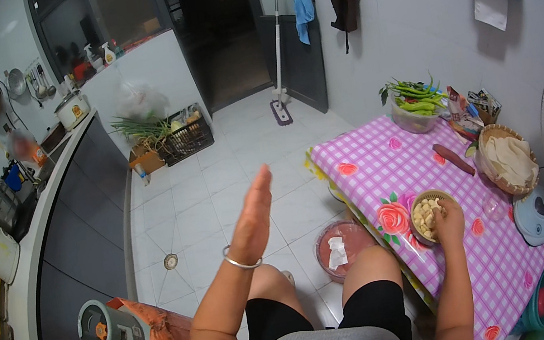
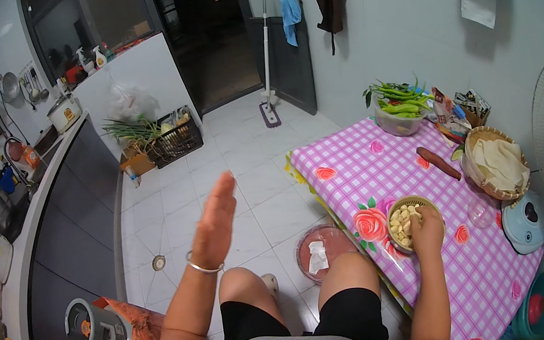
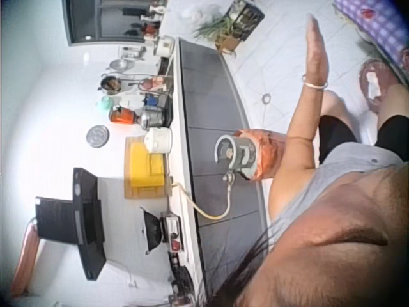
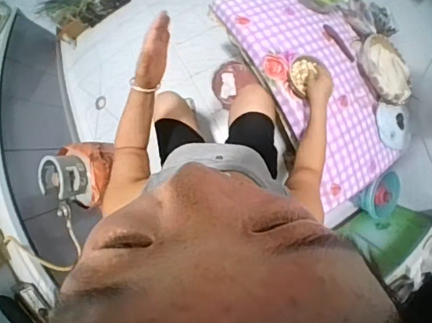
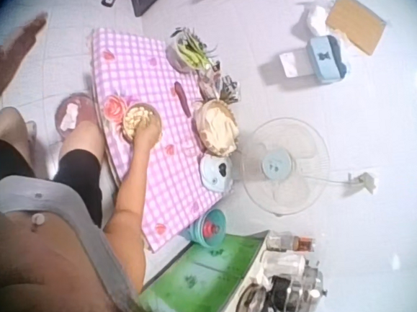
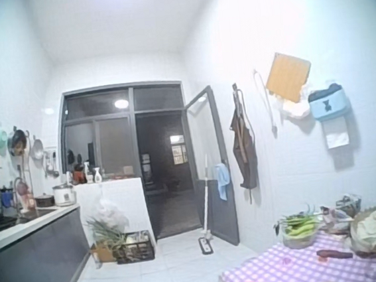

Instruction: The person peels garlic cloves by hand, separating the skins into a plastic basin on their lap and placing the peeled cloves into a wooden bowl on a table.

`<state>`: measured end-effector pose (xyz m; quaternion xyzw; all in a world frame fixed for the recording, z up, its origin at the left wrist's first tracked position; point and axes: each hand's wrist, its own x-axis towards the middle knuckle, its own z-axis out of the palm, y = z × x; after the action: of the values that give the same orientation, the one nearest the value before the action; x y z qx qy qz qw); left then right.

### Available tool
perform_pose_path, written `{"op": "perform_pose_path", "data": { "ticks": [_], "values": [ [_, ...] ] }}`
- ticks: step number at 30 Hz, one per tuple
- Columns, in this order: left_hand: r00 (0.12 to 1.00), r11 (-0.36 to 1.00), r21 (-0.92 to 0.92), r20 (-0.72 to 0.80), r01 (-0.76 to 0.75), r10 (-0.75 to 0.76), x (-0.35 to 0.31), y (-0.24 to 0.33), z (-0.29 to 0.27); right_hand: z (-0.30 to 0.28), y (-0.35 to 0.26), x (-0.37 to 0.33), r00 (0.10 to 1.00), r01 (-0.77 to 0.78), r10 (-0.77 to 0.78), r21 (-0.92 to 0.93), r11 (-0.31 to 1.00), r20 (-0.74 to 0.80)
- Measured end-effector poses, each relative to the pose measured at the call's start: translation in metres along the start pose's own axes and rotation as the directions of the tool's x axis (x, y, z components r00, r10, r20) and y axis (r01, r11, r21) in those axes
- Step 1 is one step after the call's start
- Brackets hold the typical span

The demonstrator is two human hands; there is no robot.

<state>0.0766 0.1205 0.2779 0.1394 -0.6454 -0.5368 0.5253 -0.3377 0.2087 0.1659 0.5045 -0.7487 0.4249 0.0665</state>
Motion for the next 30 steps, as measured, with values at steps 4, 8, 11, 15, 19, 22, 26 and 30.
{"op": "perform_pose_path", "data": {
  "ticks": [4,8,11,15,19,22,26,30],
  "values": [
    [0.960,0.945,-0.171,-0.063,-0.280,0.273,0.013,0.081,0.033,-0.013,-0.003,0.004,0.995,0.038,-0.031,0.068,0.997,-0.100],
    [0.798,0.716,-0.433,-0.011,-0.547,0.603,0.009,0.148,0.073,-0.031,-0.016,0.004,0.994,-0.078,0.089,0.156,0.985,-0.063],
    [0.660,0.641,-0.378,0.097,-0.668,0.745,-0.019,0.204,0.085,-0.006,-0.023,-0.003,0.995,0.060,-0.039,0.242,0.968,-0.090],
    [0.626,0.663,-0.366,0.232,-0.653,0.744,-0.031,0.215,0.084,-0.024,-0.021,-0.007,0.989,0.117,-0.097,0.191,0.975,-0.112],
    [0.664,0.736,-0.244,0.319,-0.632,0.676,-0.051,0.232,0.097,-0.018,-0.035,-0.017,0.992,0.122,-0.113,0.236,0.964,-0.050],
    [0.683,0.756,-0.202,0.330,-0.623,0.651,-0.055,0.235,0.097,-0.020,-0.026,-0.020,0.993,0.114,-0.102,0.241,0.964,-0.062],
    [0.701,0.771,-0.163,0.335,-0.615,0.630,-0.056,0.241,0.098,-0.017,-0.015,-0.020,0.998,0.058,-0.052,0.256,0.965,-0.033],
    [0.728,0.794,-0.113,0.341,-0.597,0.595,-0.059,0.243,0.105,-0.014,-0.019,-0.022,0.999,0.050,-0.051,0.237,0.970,0.002]
  ]
}}
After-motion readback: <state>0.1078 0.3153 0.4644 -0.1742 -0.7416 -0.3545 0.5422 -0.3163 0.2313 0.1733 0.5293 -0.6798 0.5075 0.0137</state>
